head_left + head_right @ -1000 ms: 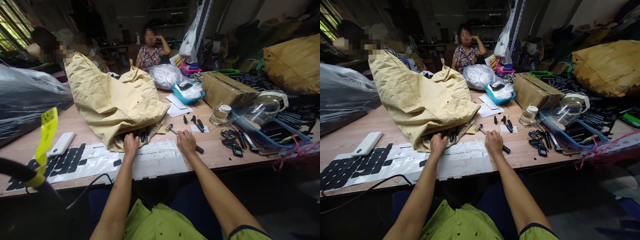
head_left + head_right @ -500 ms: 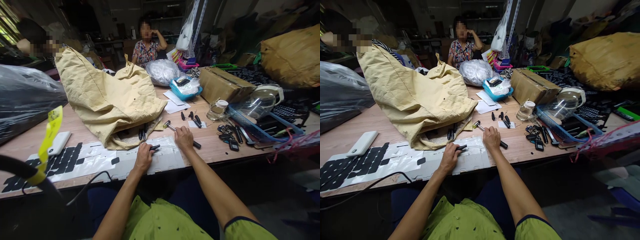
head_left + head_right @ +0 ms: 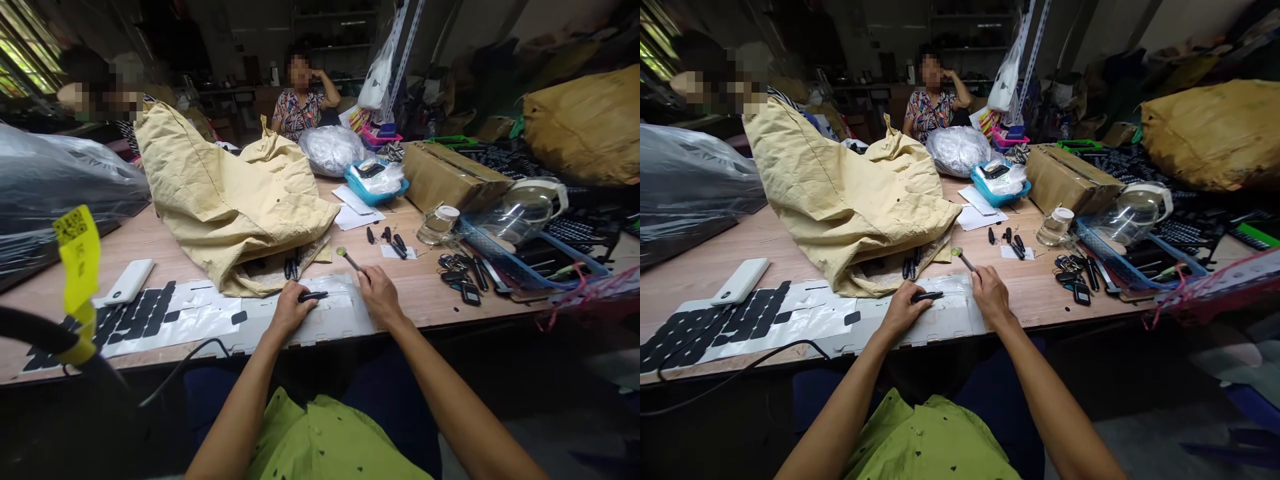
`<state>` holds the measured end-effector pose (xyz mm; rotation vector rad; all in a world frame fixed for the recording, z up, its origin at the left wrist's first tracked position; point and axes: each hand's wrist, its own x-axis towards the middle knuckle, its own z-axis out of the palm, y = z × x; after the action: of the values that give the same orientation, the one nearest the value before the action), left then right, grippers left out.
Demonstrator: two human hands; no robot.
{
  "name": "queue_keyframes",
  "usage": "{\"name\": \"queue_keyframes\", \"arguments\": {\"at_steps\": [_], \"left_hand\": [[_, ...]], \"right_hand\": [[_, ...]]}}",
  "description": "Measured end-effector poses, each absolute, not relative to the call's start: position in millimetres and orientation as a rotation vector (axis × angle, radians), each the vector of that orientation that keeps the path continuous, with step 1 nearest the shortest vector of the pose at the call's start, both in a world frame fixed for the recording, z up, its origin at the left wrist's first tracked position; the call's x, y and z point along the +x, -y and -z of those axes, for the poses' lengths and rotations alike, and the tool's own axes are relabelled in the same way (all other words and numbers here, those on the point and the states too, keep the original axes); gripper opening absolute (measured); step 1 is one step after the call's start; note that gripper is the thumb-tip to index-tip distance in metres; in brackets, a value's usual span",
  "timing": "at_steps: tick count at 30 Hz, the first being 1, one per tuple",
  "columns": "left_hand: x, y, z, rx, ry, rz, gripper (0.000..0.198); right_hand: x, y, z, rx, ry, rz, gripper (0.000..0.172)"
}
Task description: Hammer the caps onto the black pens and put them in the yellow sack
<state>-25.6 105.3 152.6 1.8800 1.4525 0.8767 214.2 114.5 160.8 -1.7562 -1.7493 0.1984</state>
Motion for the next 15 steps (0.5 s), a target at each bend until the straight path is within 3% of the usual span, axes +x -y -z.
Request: {"name": "queue_keyframes", "arguments": {"at_steps": [7, 15], "left_hand": [[-17, -107, -152, 1.863, -1.518, -0.836, 0.015], [-11, -107, -154, 1.812, -1.566, -0.843, 0.019]], "right_hand": [[180, -50, -158, -1.381, 1.830, -0.410, 0.037], [168, -42, -162, -1.445, 1.987, -0.341, 0.041]]}}
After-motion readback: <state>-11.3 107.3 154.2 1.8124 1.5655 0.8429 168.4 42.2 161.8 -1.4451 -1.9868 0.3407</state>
